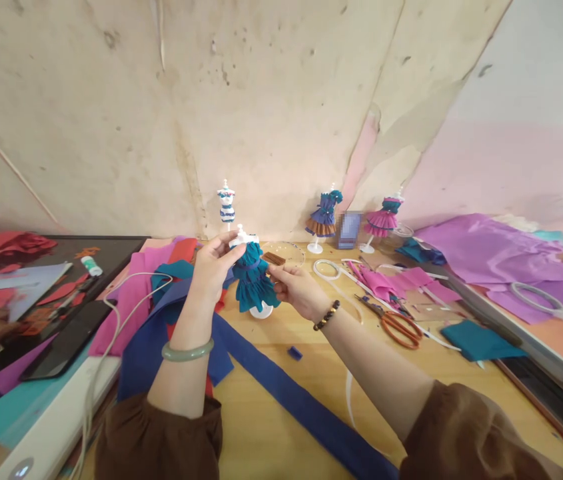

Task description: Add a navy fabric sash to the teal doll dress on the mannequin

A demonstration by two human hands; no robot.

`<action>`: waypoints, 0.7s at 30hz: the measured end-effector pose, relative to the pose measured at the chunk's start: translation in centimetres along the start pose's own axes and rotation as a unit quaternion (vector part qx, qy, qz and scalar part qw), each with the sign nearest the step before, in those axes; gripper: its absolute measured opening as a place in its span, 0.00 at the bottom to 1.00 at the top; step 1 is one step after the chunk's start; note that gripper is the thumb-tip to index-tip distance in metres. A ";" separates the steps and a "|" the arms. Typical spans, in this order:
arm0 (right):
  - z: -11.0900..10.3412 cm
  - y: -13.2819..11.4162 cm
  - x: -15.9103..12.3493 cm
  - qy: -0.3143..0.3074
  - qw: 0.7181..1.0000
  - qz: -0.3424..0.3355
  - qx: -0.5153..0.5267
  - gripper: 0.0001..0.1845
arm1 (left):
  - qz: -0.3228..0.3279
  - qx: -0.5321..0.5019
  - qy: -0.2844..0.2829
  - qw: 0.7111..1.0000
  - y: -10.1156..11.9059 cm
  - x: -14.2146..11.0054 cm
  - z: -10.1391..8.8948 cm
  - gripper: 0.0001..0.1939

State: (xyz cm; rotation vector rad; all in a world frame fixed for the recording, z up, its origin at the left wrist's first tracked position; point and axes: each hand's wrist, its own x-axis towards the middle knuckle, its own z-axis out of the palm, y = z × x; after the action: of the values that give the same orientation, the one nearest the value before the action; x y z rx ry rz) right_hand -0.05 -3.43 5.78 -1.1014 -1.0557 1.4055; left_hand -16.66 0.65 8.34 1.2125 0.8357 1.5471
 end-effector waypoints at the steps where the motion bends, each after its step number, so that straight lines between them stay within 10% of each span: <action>1: 0.2 0.0 0.2 0.000 1.000 0.001 0.007 0.26 | -0.001 0.000 0.000 1.000 0.0 0.0 0.0 0.24; 21: 0.8 1.3 1.5 0.000 0.999 -0.036 0.008 0.27 | 0.001 0.007 0.001 1.000 0.2 -0.3 0.0 0.23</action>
State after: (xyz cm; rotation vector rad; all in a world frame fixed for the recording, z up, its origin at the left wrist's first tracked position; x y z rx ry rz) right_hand -1.16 -2.13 4.55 -1.0410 -1.0717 1.3549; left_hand -16.66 0.32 8.45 1.2231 0.8476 1.5464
